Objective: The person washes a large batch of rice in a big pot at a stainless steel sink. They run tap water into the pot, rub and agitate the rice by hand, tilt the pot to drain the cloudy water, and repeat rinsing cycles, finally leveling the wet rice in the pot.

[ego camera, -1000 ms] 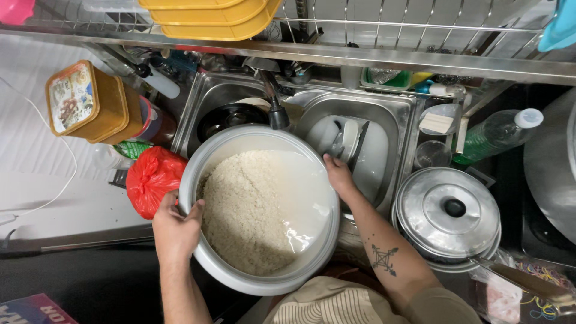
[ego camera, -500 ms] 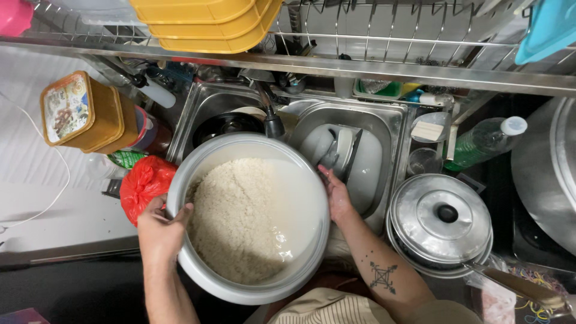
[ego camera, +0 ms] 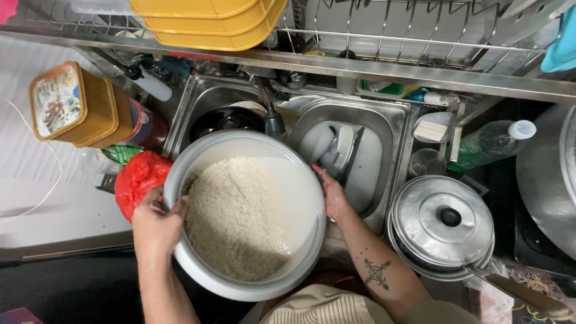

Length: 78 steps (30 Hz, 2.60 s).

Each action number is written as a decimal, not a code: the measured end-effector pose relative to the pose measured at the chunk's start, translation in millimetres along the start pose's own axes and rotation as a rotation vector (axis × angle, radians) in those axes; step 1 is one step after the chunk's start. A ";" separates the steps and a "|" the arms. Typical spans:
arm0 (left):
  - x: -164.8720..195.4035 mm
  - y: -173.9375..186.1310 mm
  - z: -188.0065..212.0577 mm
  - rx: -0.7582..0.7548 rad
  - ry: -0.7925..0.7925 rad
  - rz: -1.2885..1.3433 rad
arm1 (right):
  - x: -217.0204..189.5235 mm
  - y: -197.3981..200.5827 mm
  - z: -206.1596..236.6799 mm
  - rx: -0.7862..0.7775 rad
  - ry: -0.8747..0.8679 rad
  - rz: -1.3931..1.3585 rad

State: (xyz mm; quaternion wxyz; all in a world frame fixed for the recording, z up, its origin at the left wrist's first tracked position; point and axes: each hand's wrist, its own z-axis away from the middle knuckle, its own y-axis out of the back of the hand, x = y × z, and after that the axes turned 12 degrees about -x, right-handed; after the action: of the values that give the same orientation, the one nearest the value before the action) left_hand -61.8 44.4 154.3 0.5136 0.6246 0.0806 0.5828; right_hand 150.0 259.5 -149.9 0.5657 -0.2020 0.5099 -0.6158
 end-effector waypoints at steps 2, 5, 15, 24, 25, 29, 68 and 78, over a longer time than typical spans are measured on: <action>1.1 3.8 0.6 0.017 0.013 -0.114 | 2.2 1.1 -2.4 -0.029 0.023 -0.015; 1.5 8.1 1.5 0.031 0.012 -0.251 | 7.0 0.9 -4.9 -0.033 0.046 -0.033; 17.4 4.3 1.6 0.004 -0.018 -0.252 | 1.6 4.7 -8.0 0.090 -0.030 -0.107; 25.1 -7.5 -4.0 0.026 -0.037 -0.305 | -3.9 14.9 -6.3 0.158 -0.042 -0.125; 24.4 -8.6 -4.7 0.026 -0.042 -0.310 | -4.4 14.2 -6.0 0.161 -0.044 -0.136; 22.1 -12.3 -6.5 -0.004 -0.044 -0.243 | -5.2 10.6 -5.3 0.324 -0.025 0.000; 27.0 -0.3 5.1 0.054 -0.028 -0.378 | 2.2 -29.6 11.7 0.198 -0.024 0.074; 43.8 -7.4 6.5 0.033 0.028 -0.536 | -8.7 -41.4 11.9 0.399 0.065 0.272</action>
State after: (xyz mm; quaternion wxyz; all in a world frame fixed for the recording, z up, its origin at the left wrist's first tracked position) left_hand -39.4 74.8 178.5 0.6381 0.5812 0.2596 0.4332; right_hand 141.9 256.0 -106.9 0.6554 0.0043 0.4186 -0.6287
